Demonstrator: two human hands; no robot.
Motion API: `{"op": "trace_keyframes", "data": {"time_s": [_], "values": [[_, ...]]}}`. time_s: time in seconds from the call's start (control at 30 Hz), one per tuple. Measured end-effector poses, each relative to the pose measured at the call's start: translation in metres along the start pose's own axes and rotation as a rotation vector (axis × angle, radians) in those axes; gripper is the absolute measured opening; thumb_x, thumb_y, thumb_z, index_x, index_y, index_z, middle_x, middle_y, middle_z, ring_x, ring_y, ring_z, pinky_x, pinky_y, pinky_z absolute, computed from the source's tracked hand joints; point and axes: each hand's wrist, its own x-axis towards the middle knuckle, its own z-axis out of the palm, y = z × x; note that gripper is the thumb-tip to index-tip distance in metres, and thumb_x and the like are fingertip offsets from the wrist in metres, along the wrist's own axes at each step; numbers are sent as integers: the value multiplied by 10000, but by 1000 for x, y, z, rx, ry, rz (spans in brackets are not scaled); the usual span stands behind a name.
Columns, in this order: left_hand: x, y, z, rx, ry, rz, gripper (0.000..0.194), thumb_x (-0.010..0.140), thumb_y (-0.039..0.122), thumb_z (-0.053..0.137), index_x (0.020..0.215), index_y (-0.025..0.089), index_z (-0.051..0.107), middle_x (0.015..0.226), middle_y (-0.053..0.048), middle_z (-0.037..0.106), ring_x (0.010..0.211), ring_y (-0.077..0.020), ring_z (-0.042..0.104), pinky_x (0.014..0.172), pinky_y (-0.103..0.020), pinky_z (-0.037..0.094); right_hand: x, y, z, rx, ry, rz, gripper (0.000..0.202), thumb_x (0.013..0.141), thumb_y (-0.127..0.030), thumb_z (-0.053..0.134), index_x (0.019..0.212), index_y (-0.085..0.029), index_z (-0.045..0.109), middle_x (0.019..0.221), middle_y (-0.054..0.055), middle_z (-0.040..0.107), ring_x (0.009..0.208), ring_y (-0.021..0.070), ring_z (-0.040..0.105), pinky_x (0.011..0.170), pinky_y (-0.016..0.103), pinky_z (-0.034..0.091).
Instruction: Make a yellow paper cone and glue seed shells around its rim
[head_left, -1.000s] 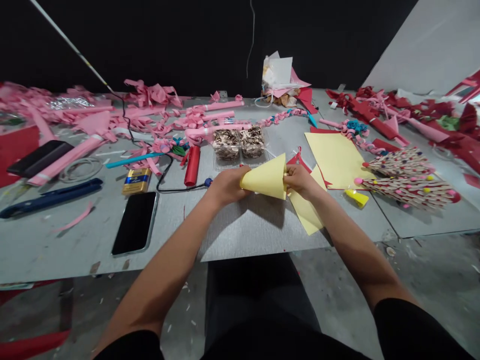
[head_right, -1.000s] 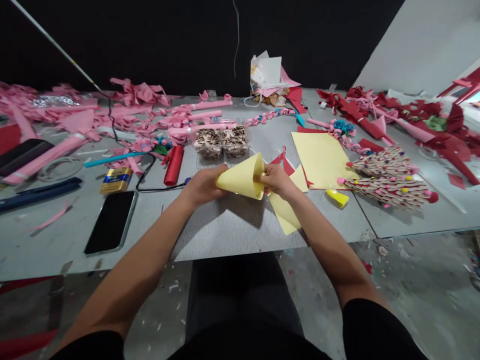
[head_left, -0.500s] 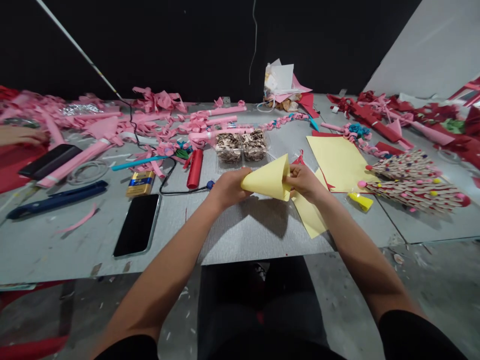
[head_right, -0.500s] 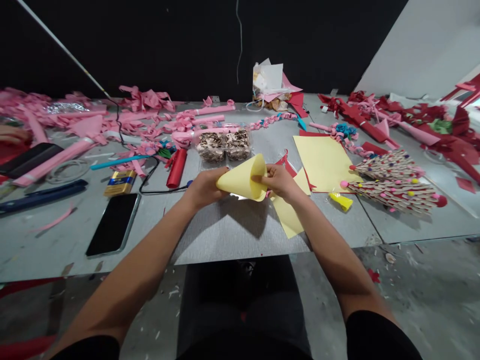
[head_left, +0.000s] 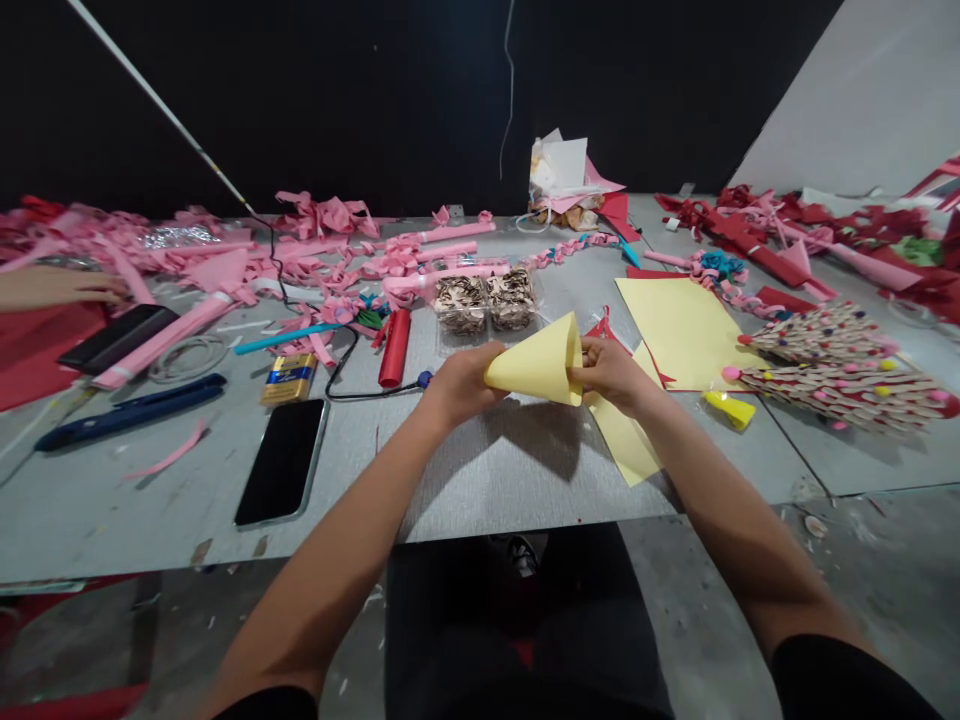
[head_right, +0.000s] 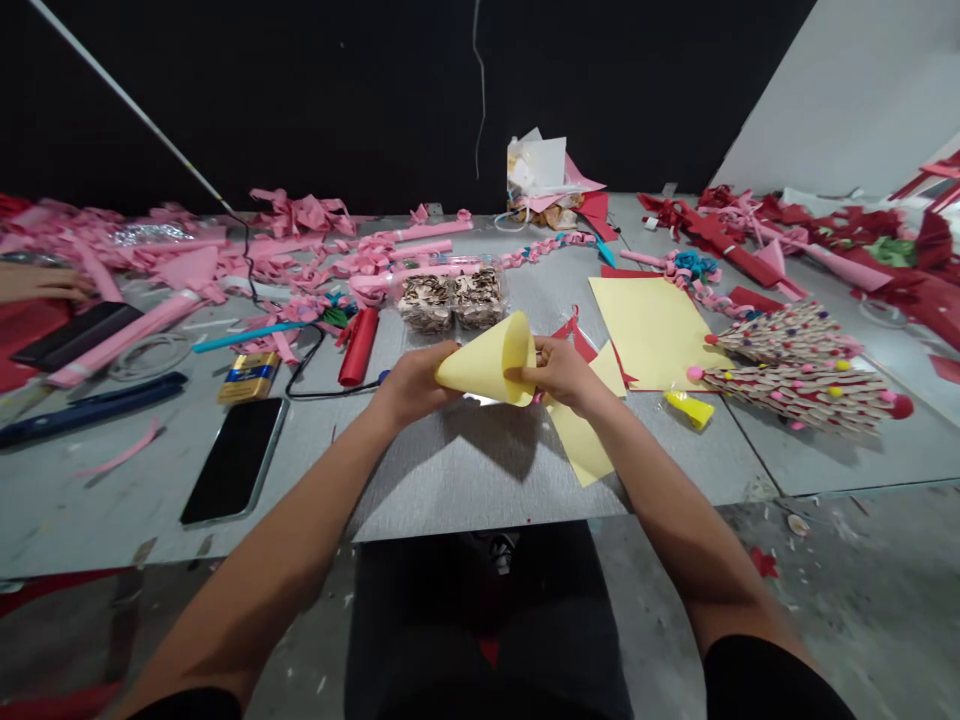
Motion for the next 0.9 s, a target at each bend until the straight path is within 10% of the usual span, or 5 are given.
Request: {"op": "trace_keyframes", "data": {"time_s": [0.43, 0.9], "values": [[-4, 11, 0, 62, 1, -66, 441, 839, 262, 842, 1260, 271, 709, 1136, -65, 861, 1010, -329, 832, 766, -338, 521, 3, 6, 8, 44, -19, -66, 423, 584, -181, 948, 983, -194, 810, 817, 30, 865, 688, 213, 798, 570, 245, 581], [13, -8, -5, -799, 396, -237, 473, 832, 492, 846, 1182, 238, 654, 907, -17, 715, 656, -142, 603, 580, -261, 470, 12, 13, 5, 215, 127, -253, 484, 703, -578, 992, 987, -260, 762, 838, 48, 843, 793, 269, 843, 668, 356, 721]]}}
